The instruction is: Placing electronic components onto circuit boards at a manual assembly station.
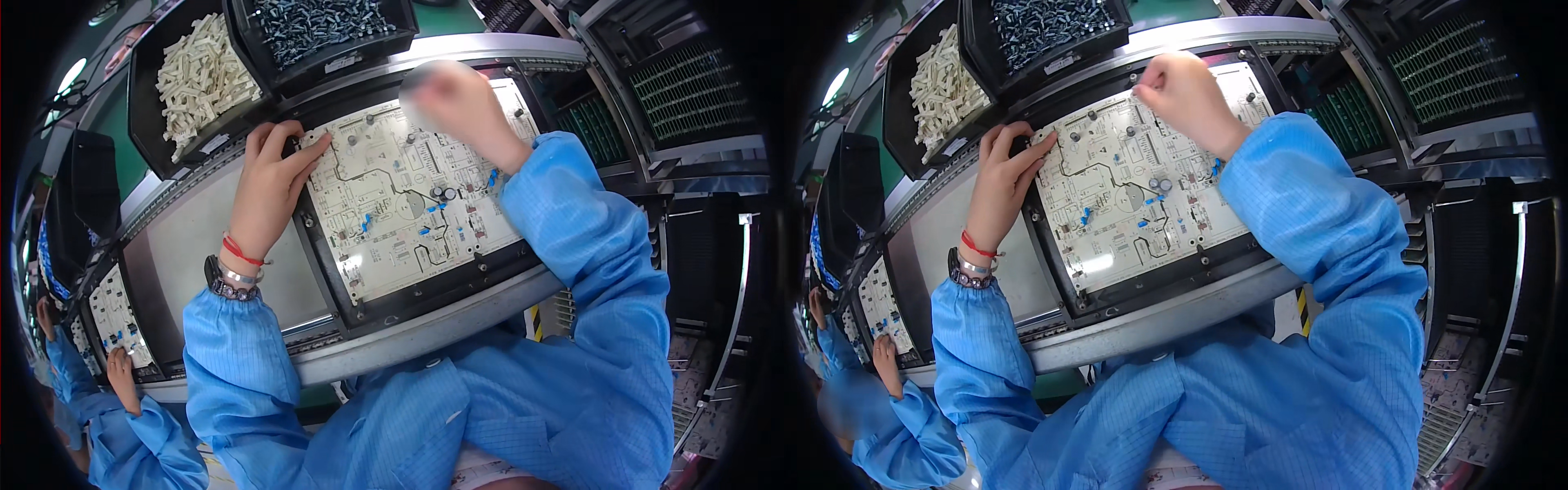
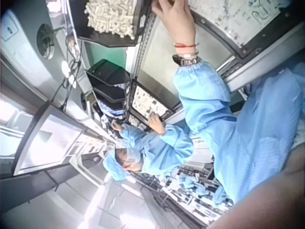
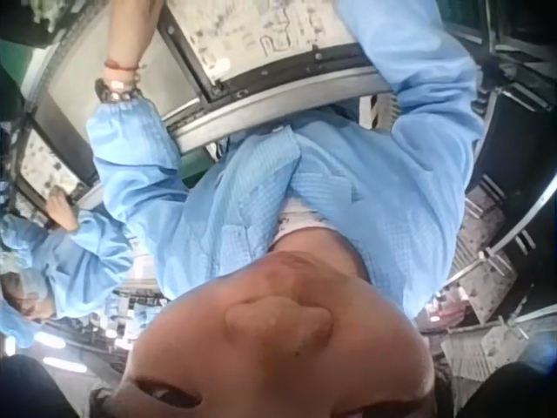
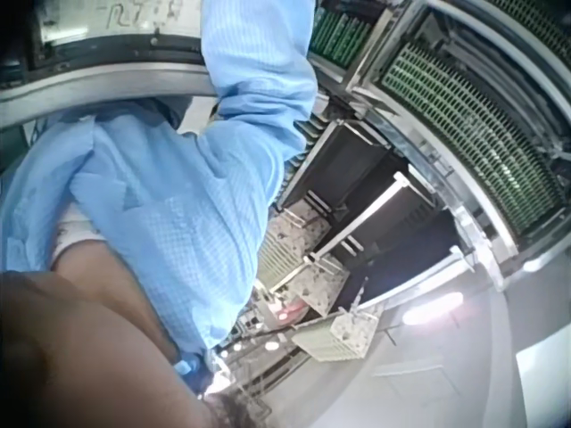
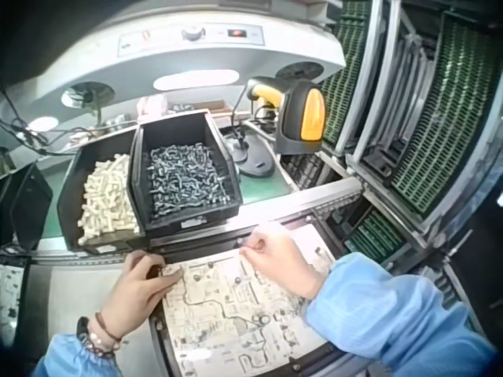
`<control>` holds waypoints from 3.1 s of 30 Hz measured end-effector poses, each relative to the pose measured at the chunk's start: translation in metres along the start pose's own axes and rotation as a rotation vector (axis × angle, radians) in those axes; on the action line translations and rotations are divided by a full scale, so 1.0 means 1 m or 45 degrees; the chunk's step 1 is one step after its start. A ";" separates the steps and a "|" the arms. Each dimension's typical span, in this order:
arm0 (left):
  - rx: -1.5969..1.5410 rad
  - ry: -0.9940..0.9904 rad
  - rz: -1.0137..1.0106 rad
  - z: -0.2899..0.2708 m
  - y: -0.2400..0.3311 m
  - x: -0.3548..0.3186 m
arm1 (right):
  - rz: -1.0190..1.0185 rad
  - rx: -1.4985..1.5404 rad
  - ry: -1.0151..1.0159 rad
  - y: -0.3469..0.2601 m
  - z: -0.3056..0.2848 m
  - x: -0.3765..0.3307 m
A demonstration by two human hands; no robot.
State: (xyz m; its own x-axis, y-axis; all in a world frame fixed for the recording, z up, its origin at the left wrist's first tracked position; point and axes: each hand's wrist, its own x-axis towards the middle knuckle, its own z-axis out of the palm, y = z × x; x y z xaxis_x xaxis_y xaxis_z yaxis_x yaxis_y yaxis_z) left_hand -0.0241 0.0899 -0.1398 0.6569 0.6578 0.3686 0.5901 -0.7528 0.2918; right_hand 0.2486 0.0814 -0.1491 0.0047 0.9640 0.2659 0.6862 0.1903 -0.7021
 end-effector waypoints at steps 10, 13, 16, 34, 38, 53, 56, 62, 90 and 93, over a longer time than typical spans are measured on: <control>0.032 -0.096 -0.036 -0.010 0.008 0.000 | -0.290 -0.781 0.444 0.062 -0.090 -0.003; 0.055 -0.132 -0.040 -0.012 0.007 0.001 | -0.024 -0.601 0.288 0.081 -0.092 -0.010; 0.070 -0.148 -0.060 -0.016 0.007 -0.001 | -0.187 -0.617 0.302 0.076 -0.084 -0.005; 0.146 0.276 -0.255 -0.072 -0.058 0.032 | -0.702 -0.072 -0.295 -0.096 -0.034 0.063; 0.058 0.086 -0.367 -0.059 -0.067 0.048 | -0.937 -0.484 0.061 -0.057 0.030 0.115; -1.180 0.492 -0.694 -0.084 -0.013 -0.003 | -0.715 -0.104 -0.004 -0.086 0.009 0.102; -1.750 0.451 -0.576 -0.074 -0.004 -0.026 | -0.574 -0.014 0.015 -0.099 0.000 0.079; -2.254 0.386 -0.583 -0.045 0.006 -0.063 | -0.291 0.276 -0.258 -0.095 -0.006 0.034; -2.536 0.202 -1.007 -0.026 0.028 -0.071 | -0.549 0.119 -0.760 -0.105 0.025 -0.098; -2.511 0.219 -1.030 -0.029 0.030 -0.072 | -0.638 0.057 -0.723 -0.106 0.028 -0.096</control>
State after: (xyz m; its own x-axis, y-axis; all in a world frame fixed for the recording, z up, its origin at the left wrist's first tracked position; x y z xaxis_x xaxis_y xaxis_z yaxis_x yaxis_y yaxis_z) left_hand -0.0675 0.0196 -0.1324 0.4702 0.8446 -0.2562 -0.5639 0.5108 0.6489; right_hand 0.1548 -0.0261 -0.1185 -0.6834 0.7056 0.1874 0.4776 0.6263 -0.6162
